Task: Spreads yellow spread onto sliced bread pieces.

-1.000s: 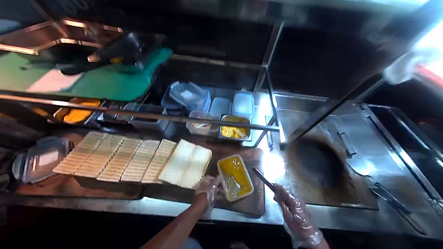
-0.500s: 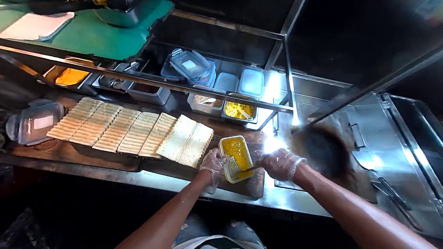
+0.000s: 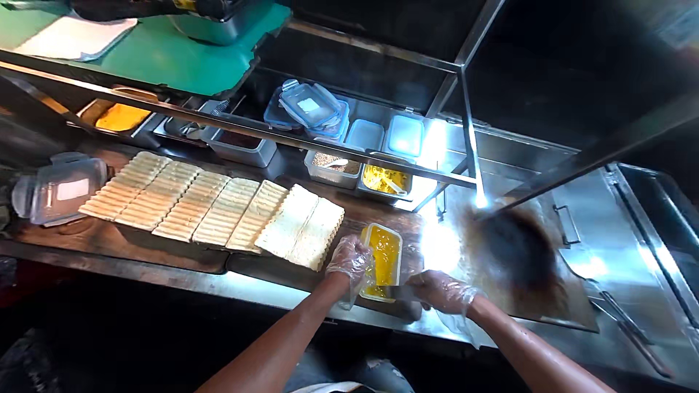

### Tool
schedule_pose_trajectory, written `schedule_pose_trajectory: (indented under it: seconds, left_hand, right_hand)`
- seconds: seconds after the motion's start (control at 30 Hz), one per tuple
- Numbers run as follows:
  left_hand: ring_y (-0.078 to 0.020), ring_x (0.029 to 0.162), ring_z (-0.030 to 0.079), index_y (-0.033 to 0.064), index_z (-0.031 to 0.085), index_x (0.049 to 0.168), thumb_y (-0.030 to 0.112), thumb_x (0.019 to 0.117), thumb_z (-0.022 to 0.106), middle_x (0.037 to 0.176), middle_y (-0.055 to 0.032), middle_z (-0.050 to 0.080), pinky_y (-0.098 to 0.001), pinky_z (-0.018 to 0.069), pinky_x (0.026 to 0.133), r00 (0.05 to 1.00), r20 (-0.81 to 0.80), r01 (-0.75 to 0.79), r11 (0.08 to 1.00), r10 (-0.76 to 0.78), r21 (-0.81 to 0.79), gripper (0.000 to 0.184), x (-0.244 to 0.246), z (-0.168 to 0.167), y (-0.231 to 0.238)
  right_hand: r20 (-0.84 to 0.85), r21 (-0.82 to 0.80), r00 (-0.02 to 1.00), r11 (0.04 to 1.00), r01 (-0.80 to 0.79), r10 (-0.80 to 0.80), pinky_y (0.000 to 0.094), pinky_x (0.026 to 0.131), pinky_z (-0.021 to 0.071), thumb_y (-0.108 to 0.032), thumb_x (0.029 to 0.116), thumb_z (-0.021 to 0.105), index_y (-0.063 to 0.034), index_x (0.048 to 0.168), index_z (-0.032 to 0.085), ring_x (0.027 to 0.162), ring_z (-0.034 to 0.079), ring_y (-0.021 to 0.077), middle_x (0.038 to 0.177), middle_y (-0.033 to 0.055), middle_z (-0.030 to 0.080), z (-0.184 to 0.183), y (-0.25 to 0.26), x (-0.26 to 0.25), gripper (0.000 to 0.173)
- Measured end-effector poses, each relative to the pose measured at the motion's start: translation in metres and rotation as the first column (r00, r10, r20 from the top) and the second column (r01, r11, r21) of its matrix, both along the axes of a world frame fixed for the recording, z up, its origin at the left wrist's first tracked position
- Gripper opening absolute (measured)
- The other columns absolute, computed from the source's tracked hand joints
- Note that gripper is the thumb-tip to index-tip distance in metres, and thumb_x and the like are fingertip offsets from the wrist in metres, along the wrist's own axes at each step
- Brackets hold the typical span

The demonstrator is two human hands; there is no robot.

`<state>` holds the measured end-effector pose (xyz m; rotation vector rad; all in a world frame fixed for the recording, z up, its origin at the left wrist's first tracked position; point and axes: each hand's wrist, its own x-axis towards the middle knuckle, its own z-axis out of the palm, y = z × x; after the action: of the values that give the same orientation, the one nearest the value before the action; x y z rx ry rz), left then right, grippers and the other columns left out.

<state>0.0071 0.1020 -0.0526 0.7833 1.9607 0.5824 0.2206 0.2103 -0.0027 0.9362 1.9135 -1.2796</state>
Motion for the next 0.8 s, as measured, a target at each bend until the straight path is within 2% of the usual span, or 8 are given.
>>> schedule_pose_trajectory:
  seconds: [0.1, 0.23, 0.37, 0.47, 0.6, 0.7, 0.77, 0.8]
  left_hand:
    - [-0.0331, 0.114, 0.062, 0.0025, 0.064, 0.119, 0.032, 0.0998, 0.066, 0.123, -0.0201, 0.063, -0.0527, 0.0496, 0.100, 0.998, 0.045, -0.049, 0.998, 0.048, 0.032, 0.035, 0.000, -0.008, 0.001]
    - [-0.0312, 0.112, 0.063, 0.0035, 0.064, 0.120, 0.032, 0.0998, 0.066, 0.121, -0.0179, 0.065, -0.0515, 0.0499, 0.100, 0.997, 0.030, -0.067, 0.996, 0.065, 0.056, 0.035, 0.001, -0.016, 0.007]
    - [-0.0310, 0.107, 0.065, 0.0039, 0.064, 0.122, 0.030, 0.1006, 0.066, 0.116, -0.0177, 0.067, -0.0519, 0.0518, 0.096, 0.994, 0.060, -0.097, 0.988, 0.091, 0.119, 0.034, 0.002, -0.031, 0.004]
    - [-0.0307, 0.103, 0.066, 0.0047, 0.065, 0.122, 0.029, 0.1008, 0.066, 0.113, -0.0177, 0.068, -0.0526, 0.0530, 0.093, 0.973, 0.188, -0.157, 0.980, 0.132, 0.121, 0.032, 0.003, -0.038, 0.002]
    - [-0.0221, 0.094, 0.066, 0.0074, 0.066, 0.120, 0.028, 0.1046, 0.058, 0.107, -0.0123, 0.069, -0.0449, 0.0544, 0.085, 0.887, 0.424, -0.263, 0.954, 0.181, 0.142, 0.027, -0.003, -0.037, -0.003]
    - [-0.0197, 0.105, 0.064, 0.0083, 0.064, 0.127, 0.035, 0.1097, 0.043, 0.117, -0.0108, 0.067, -0.0418, 0.0536, 0.091, 0.813, 0.551, -0.316, 0.938, 0.189, 0.144, 0.038, -0.014, -0.039, -0.012]
    - [-0.0217, 0.118, 0.063, 0.0082, 0.059, 0.137, 0.049, 0.1097, 0.036, 0.130, -0.0113, 0.065, -0.0431, 0.0531, 0.099, 0.695, 0.663, -0.410, 0.911, 0.280, 0.044, 0.054, -0.021, -0.035, -0.028]
    - [-0.0238, 0.121, 0.062, 0.0070, 0.057, 0.139, 0.050, 0.1096, 0.035, 0.133, -0.0125, 0.064, -0.0452, 0.0527, 0.099, 0.636, 0.688, -0.453, 0.891, 0.348, -0.031, 0.057, -0.023, -0.025, -0.039]
  right_hand:
    - [-0.096, -0.111, 0.985, 0.985, 0.133, -0.144, 0.0326, 0.068, 0.0524, -0.023, 0.1060, 0.051, -0.0074, 0.122, 0.069, 0.066, 0.059, 0.0105, 0.082, 0.0035, 0.065, -0.008, -0.008, 0.005, 0.028]
    - [-0.161, -0.236, 0.924, 0.922, 0.305, -0.347, 0.0276, 0.062, 0.0526, -0.017, 0.1049, 0.052, -0.0059, 0.124, 0.068, 0.064, 0.060, 0.0083, 0.083, 0.0021, 0.066, -0.022, -0.025, 0.008, 0.027]
    - [-0.161, -0.370, 0.812, 0.797, 0.477, -0.561, 0.0258, 0.059, 0.0524, -0.015, 0.1020, 0.055, -0.0062, 0.123, 0.067, 0.064, 0.061, 0.0080, 0.084, 0.0007, 0.068, -0.038, -0.042, 0.018, 0.026]
    - [-0.089, -0.521, 0.675, 0.612, 0.595, -0.733, 0.0277, 0.063, 0.0547, -0.012, 0.1010, 0.056, -0.0037, 0.123, 0.063, 0.069, 0.063, 0.0115, 0.088, 0.0040, 0.068, -0.040, -0.052, 0.022, 0.025]
    - [-0.062, -0.616, 0.528, 0.449, 0.647, -0.847, 0.0264, 0.061, 0.0540, -0.010, 0.0980, 0.057, -0.0042, 0.119, 0.066, 0.069, 0.062, 0.0106, 0.086, 0.0047, 0.068, -0.045, -0.058, 0.032, 0.023]
    - [-0.064, -0.652, 0.417, 0.355, 0.671, -0.907, 0.0242, 0.053, 0.0513, -0.012, 0.0970, 0.059, -0.0033, 0.121, 0.065, 0.065, 0.063, 0.0112, 0.085, 0.0082, 0.068, -0.051, -0.059, 0.042, 0.027]
    - [-0.082, -0.670, 0.381, 0.334, 0.664, -0.921, 0.0231, 0.051, 0.0502, -0.015, 0.0978, 0.059, -0.0033, 0.126, 0.064, 0.065, 0.064, 0.0117, 0.086, 0.0111, 0.070, -0.043, -0.057, 0.040, 0.031]
    - [-0.094, -0.676, 0.373, 0.335, 0.657, -0.923, 0.0227, 0.051, 0.0499, -0.016, 0.0986, 0.058, -0.0037, 0.130, 0.064, 0.065, 0.064, 0.0116, 0.088, 0.0120, 0.071, -0.038, -0.056, 0.035, 0.034]
